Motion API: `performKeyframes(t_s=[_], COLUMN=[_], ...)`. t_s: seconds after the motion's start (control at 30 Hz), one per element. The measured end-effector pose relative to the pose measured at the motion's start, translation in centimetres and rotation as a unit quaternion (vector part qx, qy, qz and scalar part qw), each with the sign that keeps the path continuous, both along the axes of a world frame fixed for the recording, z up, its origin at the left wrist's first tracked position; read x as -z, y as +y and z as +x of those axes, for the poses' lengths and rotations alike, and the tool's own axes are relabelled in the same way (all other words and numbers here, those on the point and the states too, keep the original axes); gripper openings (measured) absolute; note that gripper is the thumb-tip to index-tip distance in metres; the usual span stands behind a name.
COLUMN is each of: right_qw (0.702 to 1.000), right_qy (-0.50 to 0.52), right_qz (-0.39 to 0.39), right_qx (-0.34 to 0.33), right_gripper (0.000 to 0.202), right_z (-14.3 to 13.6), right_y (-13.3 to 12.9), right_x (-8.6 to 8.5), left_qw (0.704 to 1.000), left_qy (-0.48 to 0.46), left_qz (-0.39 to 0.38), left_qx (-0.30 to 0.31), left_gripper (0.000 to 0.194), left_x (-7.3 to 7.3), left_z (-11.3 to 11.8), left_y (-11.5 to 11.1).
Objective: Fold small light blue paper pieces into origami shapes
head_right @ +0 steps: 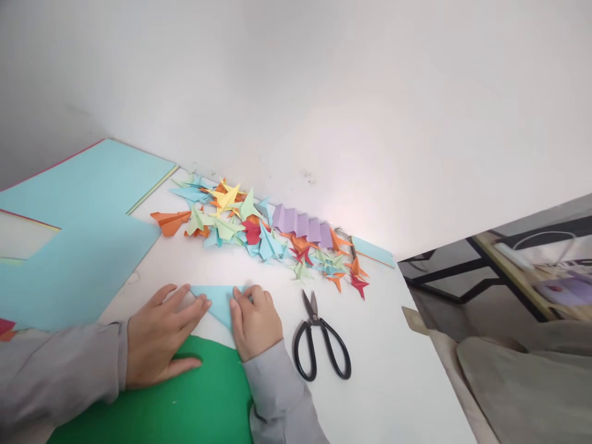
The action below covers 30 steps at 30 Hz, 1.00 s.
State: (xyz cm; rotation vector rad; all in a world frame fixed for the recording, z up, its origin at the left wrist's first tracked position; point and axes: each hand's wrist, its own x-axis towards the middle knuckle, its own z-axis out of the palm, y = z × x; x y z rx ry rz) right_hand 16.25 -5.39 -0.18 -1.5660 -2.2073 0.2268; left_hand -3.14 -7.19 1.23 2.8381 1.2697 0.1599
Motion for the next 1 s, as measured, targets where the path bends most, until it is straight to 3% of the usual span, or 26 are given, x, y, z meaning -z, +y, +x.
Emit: performKeyframes(t_s=[0.17,0.47,0.73,1.0], right_qw=[0.998,0.998,0.993,0.989], right_qy=[0.009,-0.04,-0.076,-0.109], right_qz=[-0.055,-0.056,-0.058,-0.057], right_qx=[-0.013,0.01,0.075,0.083], right_gripper=[0.037,0.038,0.042,0.042], right_z=[0.6,0.1,-0.4,-0.7], right_y=[0.3,0.3,0.0,-0.2], right_x=[-0.4,-1.0,-0.7,-1.1], left_qw=[1.0,0.997,0.996,0.998], left_qy=[0.002,-0.001,0.027,0.016], left_qz=[0.006,0.059,0.073,0.059], left_qx=[-0.009,-0.039,0.039,0.023], left_gripper=[0.069,0.074,0.066,0.069], left_x=[-0.3,0.5,0.2,0.6], left_z=[-0.3,-0.1,-1.3,-1.7], left_y=[-0.1,-0.9,2.4,3.2])
